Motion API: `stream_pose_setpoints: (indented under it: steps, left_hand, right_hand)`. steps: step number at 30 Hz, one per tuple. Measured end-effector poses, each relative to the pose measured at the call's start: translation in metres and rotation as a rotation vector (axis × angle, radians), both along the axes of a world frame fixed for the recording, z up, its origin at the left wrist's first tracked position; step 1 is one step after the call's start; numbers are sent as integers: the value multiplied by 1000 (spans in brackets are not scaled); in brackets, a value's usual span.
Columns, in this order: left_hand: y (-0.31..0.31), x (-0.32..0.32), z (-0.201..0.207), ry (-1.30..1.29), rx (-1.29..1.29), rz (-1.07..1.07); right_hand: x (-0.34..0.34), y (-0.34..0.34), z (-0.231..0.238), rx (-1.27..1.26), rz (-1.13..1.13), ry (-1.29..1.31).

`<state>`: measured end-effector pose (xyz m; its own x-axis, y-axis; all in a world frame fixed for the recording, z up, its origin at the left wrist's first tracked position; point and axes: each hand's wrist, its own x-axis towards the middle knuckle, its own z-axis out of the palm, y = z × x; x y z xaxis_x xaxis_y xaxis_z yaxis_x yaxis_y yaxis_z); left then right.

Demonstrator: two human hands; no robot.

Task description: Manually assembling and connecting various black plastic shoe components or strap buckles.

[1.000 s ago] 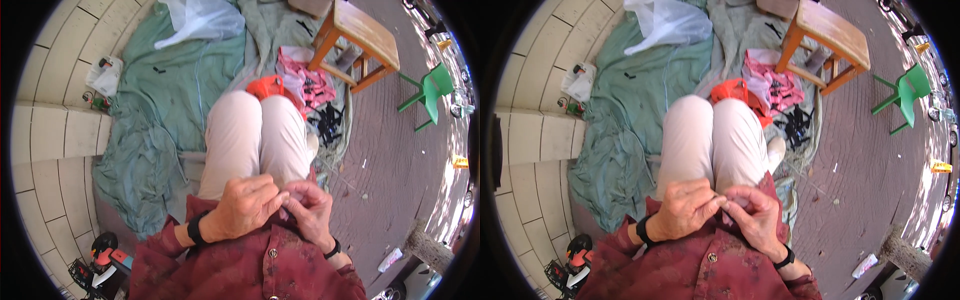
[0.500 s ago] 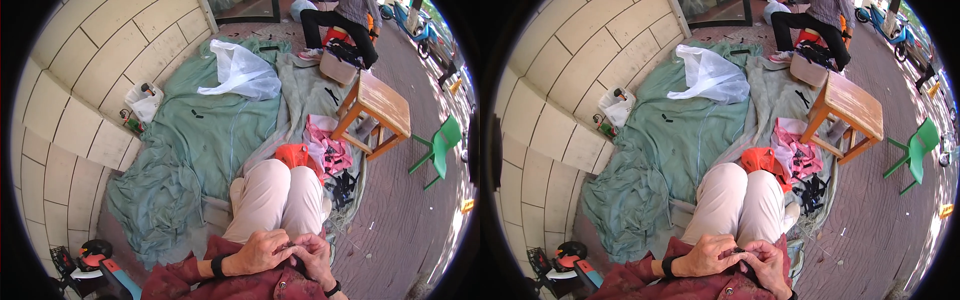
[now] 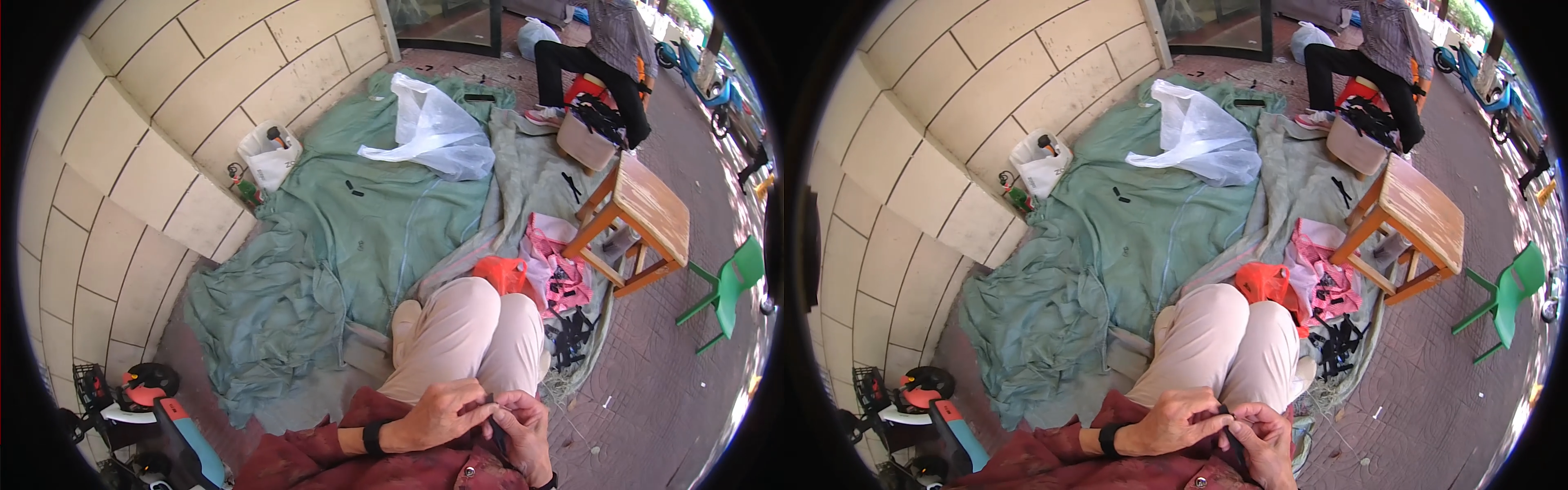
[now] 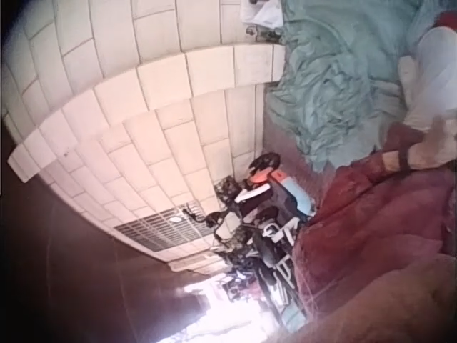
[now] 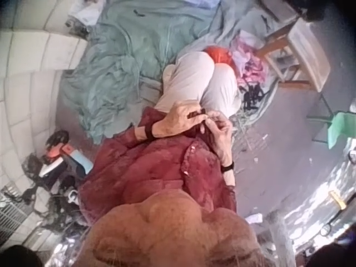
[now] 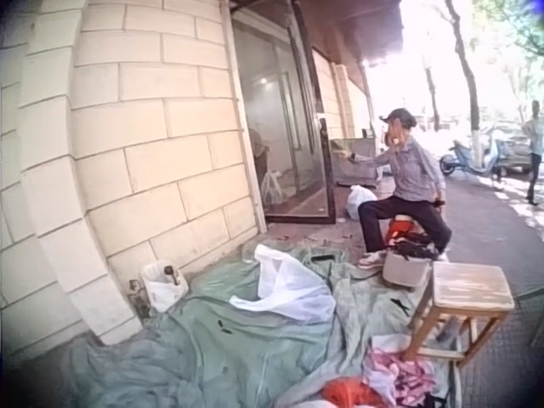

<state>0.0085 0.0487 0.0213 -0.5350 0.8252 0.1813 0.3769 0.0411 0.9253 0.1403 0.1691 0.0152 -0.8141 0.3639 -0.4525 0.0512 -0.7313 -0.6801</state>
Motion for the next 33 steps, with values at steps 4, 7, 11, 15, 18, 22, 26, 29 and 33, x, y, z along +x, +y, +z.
stream_pose_setpoints:
  steps: [4,7,11,15,18,22,26,29,33]
  left_hand:
    - [-3,-1,4,36,-55,-16]
    - [0,-2,7,-39,-47,31]
    - [2,-4,4,104,4,17]
    - [4,-5,7,107,6,-16]
    - [7,-6,7,112,-37,-54]
    - [6,-4,7,80,-21,-93]
    - [7,-4,0,-1,-72,-47]
    - [2,-2,3,-252,-172,59]
    - [-8,-4,0,-468,-325,-62]
  right_hand:
    - [1,1,-3,4,44,27]
    - [-2,1,-2,7,30,28]
    - [-1,3,-4,-24,29,56]
    - [-1,7,-8,-53,37,89]
    - [2,10,-13,-110,70,108]
    - [4,11,-15,-154,117,132]
    - [0,6,-20,-73,71,118]
    - [-2,-1,-1,371,-45,-74]
    - [-11,-7,31,1144,-90,-2]
